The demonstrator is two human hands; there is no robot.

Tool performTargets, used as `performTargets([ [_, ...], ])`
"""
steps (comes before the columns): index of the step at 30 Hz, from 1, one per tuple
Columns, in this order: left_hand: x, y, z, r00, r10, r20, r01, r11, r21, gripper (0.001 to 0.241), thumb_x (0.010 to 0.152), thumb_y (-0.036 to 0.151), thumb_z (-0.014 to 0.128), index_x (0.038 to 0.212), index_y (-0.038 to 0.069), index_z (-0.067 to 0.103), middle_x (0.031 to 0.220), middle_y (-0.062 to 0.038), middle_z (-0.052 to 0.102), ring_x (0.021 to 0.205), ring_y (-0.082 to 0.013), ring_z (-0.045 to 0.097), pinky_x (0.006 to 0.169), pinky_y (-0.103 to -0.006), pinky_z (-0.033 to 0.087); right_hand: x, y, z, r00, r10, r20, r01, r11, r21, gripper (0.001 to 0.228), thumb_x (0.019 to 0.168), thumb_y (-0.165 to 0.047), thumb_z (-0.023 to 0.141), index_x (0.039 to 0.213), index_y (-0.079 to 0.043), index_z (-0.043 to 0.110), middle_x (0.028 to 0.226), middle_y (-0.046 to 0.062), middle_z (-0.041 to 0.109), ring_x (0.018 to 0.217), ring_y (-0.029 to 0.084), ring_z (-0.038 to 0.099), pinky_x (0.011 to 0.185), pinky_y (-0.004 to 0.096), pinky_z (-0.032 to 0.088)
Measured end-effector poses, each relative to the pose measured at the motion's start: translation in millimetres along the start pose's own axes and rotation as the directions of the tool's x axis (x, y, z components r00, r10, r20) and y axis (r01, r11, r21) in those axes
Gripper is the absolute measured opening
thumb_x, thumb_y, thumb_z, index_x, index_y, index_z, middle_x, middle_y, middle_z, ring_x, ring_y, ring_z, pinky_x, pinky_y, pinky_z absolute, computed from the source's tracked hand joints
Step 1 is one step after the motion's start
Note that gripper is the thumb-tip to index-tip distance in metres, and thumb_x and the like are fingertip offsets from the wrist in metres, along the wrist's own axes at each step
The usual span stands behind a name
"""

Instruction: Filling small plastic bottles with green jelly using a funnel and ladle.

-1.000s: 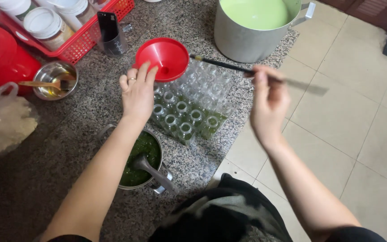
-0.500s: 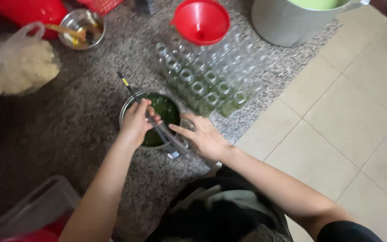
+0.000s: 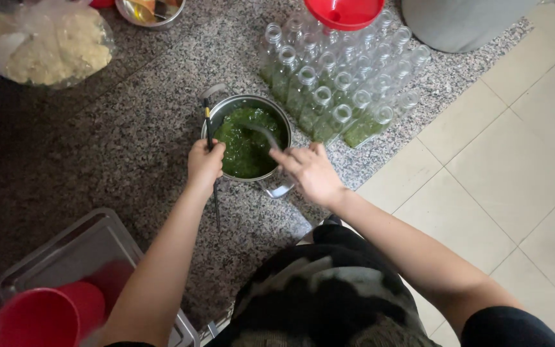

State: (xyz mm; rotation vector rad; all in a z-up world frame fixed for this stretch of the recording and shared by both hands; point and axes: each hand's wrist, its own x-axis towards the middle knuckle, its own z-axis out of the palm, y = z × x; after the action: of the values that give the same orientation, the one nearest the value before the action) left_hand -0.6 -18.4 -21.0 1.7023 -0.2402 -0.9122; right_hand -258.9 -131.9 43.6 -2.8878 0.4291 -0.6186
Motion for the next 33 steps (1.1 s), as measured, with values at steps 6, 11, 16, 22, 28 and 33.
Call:
performTargets([
  [6, -13.7, 15.7, -0.8, 1.000, -0.010, 0.006, 0.011, 0.997, -0.077, 0.025, 0.092, 0.021, 0.069, 0.111, 0.010, 0.057, 0.061, 0.005, 0.044, 0.040, -0.0015, 0.038, 0.032, -0.0164, 0.034, 5.0, -6.0, 1.9, 0.983, 0.171, 0.069, -0.179, 0.973, 0.147, 0.036, 0.111, -0.033, 0.053, 0.139, -0.016, 0.067, 0.108, 0.007, 0.073, 0.102, 0.026, 0.072, 0.090, 0.043, 0.039],
  [11, -22.4, 27.5, -3.5, 0.998, -0.020, 0.052, 0.025, 0.995, -0.094, 0.023, 0.092, 0.019, 0.069, 0.108, 0.011, 0.055, 0.061, 0.008, 0.041, 0.040, 0.0003, 0.036, 0.032, -0.0157, 0.031, 5.4, -13.3, -4.6, 0.930, 0.352, 0.102, -0.366, 0.884, 0.291, 0.036, 0.110, -0.034, 0.055, 0.144, -0.024, 0.066, 0.112, 0.005, 0.077, 0.105, 0.026, 0.074, 0.092, 0.043, 0.042],
  [16, -23.6, 30.7, -3.5, 0.998, -0.021, 0.061, 0.027, 0.994, -0.103, 0.023, 0.092, 0.018, 0.068, 0.108, 0.012, 0.053, 0.060, 0.008, 0.039, 0.039, 0.0007, 0.034, 0.032, -0.0154, 0.029, 5.9, -24.8, -5.5, 0.839, 0.522, 0.154, -0.537, 0.746, 0.393, 0.033, 0.109, -0.031, 0.059, 0.140, -0.027, 0.069, 0.114, 0.007, 0.079, 0.109, 0.031, 0.074, 0.092, 0.044, 0.052],
  [22, -21.5, 29.0, -3.9, 0.998, -0.033, 0.059, 0.038, 0.996, -0.086, 0.022, 0.091, 0.018, 0.067, 0.109, 0.013, 0.054, 0.058, 0.008, 0.037, 0.038, 0.0007, 0.033, 0.032, -0.0158, 0.027, 17.3, -41.5, -3.6, 0.583, 0.716, 0.383, -0.709, 0.218, 0.671, 0.032, 0.107, -0.028, 0.053, 0.124, -0.016, 0.078, 0.071, 0.010, 0.076, 0.056, 0.018, 0.069, 0.062, 0.030, 0.050],
  [28, -18.2, 24.9, -7.0, 0.996, -0.047, 0.073, 0.055, 0.993, -0.107, 0.020, 0.093, 0.018, 0.066, 0.107, 0.014, 0.053, 0.057, 0.008, 0.034, 0.037, -0.0004, 0.031, 0.030, -0.0161, 0.026, 10.2, -39.6, -5.6, 0.477, 0.738, 0.477, -0.588, -0.136, 0.797, 0.040, 0.108, -0.026, 0.049, 0.136, -0.005, 0.068, 0.088, 0.013, 0.079, 0.053, 0.014, 0.061, 0.055, 0.024, 0.038],
  [33, -21.7, 31.9, -5.7, 0.995, -0.065, 0.079, 0.073, 0.992, -0.103, 0.019, 0.094, 0.018, 0.066, 0.107, 0.016, 0.052, 0.058, 0.008, 0.035, 0.038, -0.0006, 0.031, 0.031, -0.0165, 0.025, 11.9, -35.5, -25.8, 0.489, 0.751, 0.443, -0.568, -0.112, 0.815, 0.037, 0.109, -0.026, 0.049, 0.133, -0.008, 0.070, 0.089, 0.014, 0.080, 0.052, 0.014, 0.063, 0.057, 0.024, 0.038],
])
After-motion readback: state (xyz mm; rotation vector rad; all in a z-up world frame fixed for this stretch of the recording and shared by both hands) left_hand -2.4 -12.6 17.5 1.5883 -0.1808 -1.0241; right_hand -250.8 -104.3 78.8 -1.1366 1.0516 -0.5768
